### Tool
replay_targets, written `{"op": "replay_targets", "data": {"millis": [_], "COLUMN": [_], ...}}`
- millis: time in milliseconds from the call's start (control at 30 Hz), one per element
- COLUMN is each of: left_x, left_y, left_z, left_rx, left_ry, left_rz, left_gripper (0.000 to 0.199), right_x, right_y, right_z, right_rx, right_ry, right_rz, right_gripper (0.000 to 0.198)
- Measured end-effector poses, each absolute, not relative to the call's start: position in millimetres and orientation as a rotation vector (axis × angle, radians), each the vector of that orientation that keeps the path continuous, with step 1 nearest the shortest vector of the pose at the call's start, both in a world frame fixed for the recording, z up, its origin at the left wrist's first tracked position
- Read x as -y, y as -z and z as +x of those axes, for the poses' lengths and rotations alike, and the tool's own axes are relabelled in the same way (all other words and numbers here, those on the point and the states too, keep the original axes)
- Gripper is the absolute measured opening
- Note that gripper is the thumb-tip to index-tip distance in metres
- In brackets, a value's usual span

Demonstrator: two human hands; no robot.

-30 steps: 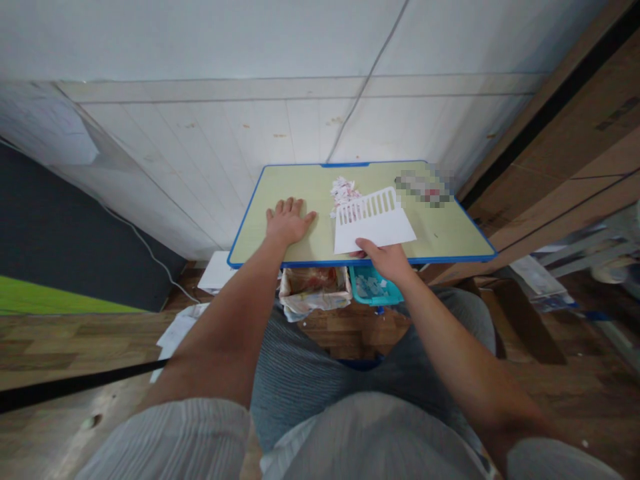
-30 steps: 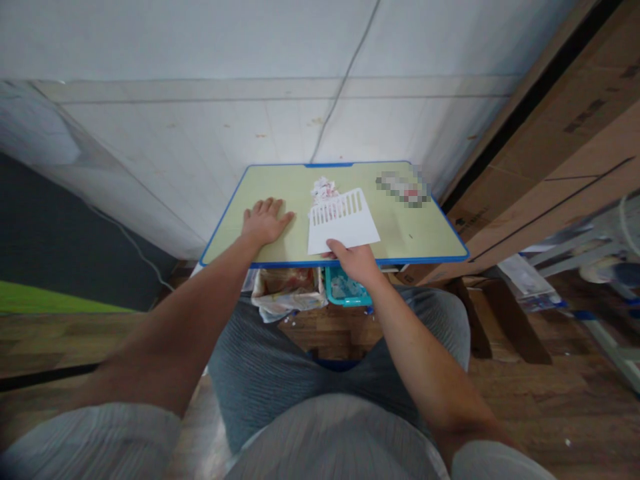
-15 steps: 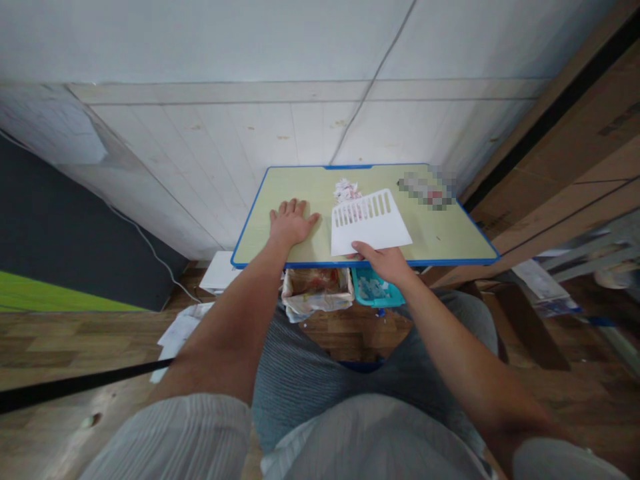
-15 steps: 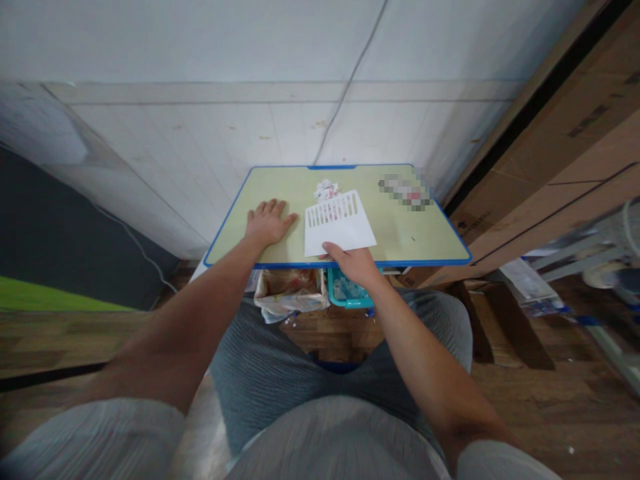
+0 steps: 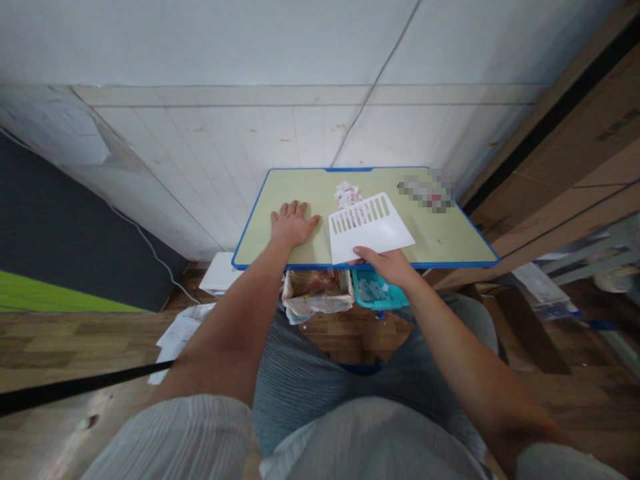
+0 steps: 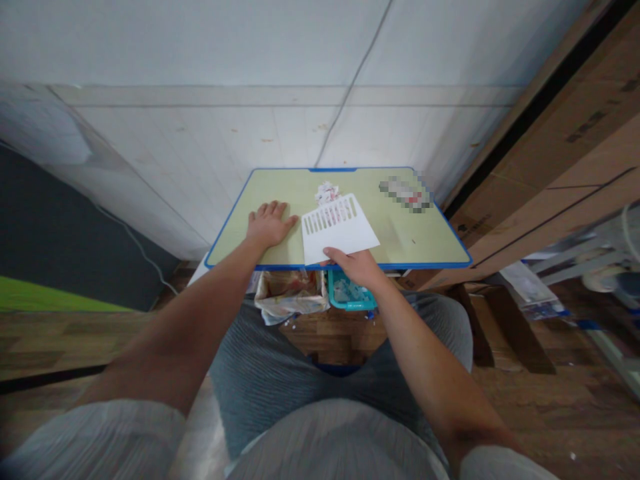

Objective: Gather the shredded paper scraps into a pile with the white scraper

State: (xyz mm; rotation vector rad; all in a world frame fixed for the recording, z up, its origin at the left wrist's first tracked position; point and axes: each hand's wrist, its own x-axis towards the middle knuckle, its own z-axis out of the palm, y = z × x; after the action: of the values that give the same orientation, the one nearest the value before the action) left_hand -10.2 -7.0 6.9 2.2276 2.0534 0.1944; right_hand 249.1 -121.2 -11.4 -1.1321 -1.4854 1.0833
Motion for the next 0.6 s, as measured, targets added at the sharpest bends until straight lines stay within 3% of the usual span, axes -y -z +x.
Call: {"op": "replay_targets", "data": {"millis": [367,600], "left_x": [9,-8], "left_y": [-3,-19], "left_z": [-12,-11], "left_rx": [-2.069,-2.139], "left_ry": [-0.179,-0.215], "left_rz": [2.26,2.219], "left_gripper": [0.081,0.07], "right_x": [115,63], "right_y": [9,-30], "right_z": [253,285], "right_rx": [1.138,1.221], "right_ry": [-0.919,-0.838], "right_rz": [-1.186,-1.204], "right_gripper": [0.033,0.023]}}
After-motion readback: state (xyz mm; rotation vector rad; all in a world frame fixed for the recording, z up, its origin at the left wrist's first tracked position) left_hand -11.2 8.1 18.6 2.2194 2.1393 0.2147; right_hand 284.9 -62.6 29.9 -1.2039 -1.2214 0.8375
